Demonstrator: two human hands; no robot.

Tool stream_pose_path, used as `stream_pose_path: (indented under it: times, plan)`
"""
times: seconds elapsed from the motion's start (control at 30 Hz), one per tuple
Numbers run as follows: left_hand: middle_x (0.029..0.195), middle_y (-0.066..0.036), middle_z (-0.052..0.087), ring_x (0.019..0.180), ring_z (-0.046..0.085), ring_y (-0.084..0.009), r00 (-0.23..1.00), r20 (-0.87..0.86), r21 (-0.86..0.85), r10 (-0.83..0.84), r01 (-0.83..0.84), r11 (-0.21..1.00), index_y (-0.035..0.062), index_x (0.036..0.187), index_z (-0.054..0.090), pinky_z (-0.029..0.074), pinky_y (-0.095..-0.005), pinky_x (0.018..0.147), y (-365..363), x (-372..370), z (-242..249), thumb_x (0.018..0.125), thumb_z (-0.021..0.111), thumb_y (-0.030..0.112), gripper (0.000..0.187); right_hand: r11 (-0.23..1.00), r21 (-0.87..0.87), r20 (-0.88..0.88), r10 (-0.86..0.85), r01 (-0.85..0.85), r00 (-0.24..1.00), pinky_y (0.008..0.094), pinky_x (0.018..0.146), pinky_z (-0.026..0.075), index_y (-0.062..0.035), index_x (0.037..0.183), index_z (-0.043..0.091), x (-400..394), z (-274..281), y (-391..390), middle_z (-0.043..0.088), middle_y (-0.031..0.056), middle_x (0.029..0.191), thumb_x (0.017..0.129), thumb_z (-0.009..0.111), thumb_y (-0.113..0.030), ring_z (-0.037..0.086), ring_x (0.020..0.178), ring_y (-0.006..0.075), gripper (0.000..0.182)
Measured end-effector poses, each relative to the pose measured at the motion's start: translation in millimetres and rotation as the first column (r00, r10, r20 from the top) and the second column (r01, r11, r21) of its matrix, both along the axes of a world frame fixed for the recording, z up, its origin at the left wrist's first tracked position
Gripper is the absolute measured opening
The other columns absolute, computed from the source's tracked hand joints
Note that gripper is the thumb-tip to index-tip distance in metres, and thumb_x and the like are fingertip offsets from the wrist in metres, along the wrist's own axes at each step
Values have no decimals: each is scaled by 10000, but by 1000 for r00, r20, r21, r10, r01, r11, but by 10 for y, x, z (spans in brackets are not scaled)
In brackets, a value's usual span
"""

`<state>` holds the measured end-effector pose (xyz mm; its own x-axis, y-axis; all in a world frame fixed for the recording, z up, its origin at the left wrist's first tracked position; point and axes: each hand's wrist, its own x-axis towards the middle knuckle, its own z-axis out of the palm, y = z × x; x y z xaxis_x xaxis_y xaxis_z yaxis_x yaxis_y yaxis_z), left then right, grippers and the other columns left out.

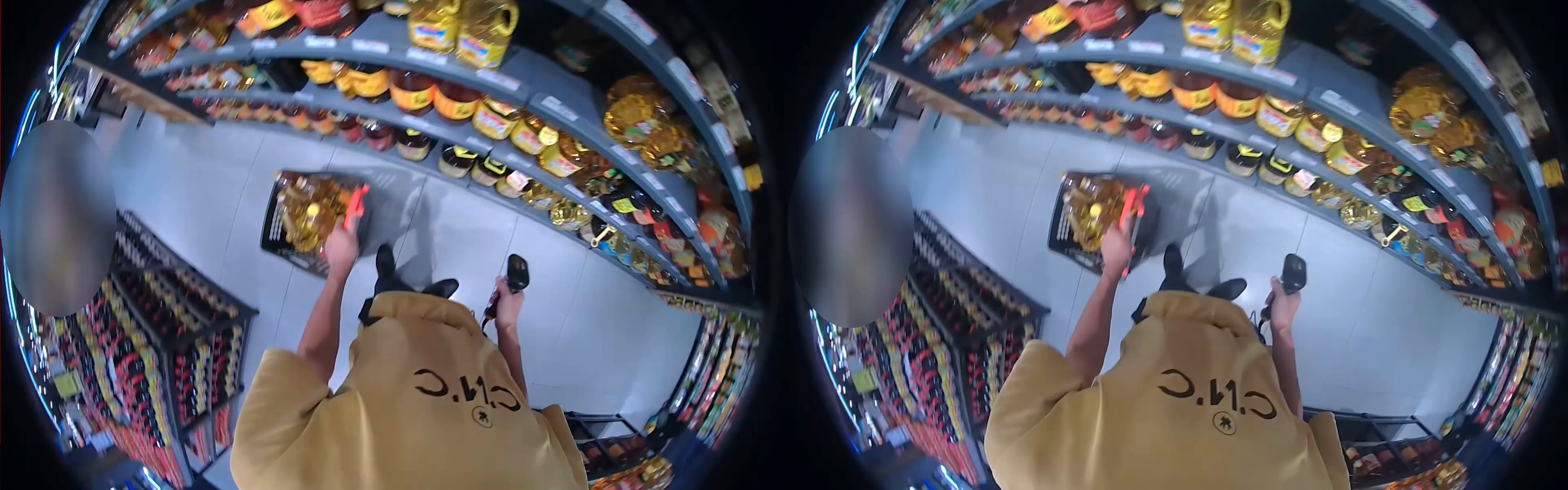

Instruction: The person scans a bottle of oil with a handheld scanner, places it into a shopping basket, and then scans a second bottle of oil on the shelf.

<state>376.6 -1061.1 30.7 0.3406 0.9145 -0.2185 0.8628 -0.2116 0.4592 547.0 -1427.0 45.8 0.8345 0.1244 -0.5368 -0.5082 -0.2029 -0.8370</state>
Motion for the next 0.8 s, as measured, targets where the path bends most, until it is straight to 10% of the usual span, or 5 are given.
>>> stream_pose_path:
  times: [0.3, 0.43, 0.5, 0.67, 0.8]
  plan:
    - [840, -317, 668, 899, 650, -500, 997, 38, -125, 61, -55, 991, 26, 1003, 643, 487, -564, 784, 63, 35, 20, 976, 389, 641, 666, 1000, -13, -29, 8, -9, 1000, 268, 469, 424, -66, 974, 563, 280, -122, -351, 517, -3, 646, 901, 705, -140, 488, 487, 103, 176]
    - [587, -54, 578, 517, 567, -175, 952, 269, -436, 145, -14, 900, 38, 709, 620, 427, -360, 514, 360, -188, -597, 927, 473, 702, 714, 997, -71, -19, 3, -5, 1000, 278, 453, 415, -56, 895, 581, 435, -226, -363, 503, -6, 597, 916, 688, -153, 486, 469, 106, 146]
    - [553, 37, 481, 437, 468, -89, 865, 325, -715, 383, -41, 698, 108, 730, 624, 335, -262, 406, 248, 21, -1, 920, 546, 662, 590, 988, -155, -29, 19, -23, 999, 290, 446, 413, -50, 853, 591, 517, -303, -323, 518, 2, 581, 913, 690, -167, 496, 465, 111, 164]
    - [422, -27, 426, 315, 402, -143, 893, 271, -857, 359, 54, 513, 125, 525, 429, 335, -279, 316, 336, 125, 198, 899, 431, 774, 749, 987, -133, -10, -94, 92, 996, 293, 437, 423, -38, 808, 571, 687, -153, -85, 556, 23, 589, 857, 745, -135, 521, 455, 119, 205]
    - [427, 3, 402, 308, 379, -127, 939, 199, -771, 282, -28, 637, 146, 539, 430, 317, -281, 320, 369, 113, 117, 949, 416, 706, 694, 988, -104, -16, -118, 116, 993, 291, 432, 411, -38, 817, 561, 806, -32, 73, 536, 15, 562, 857, 740, -136, 507, 445, 116, 208]
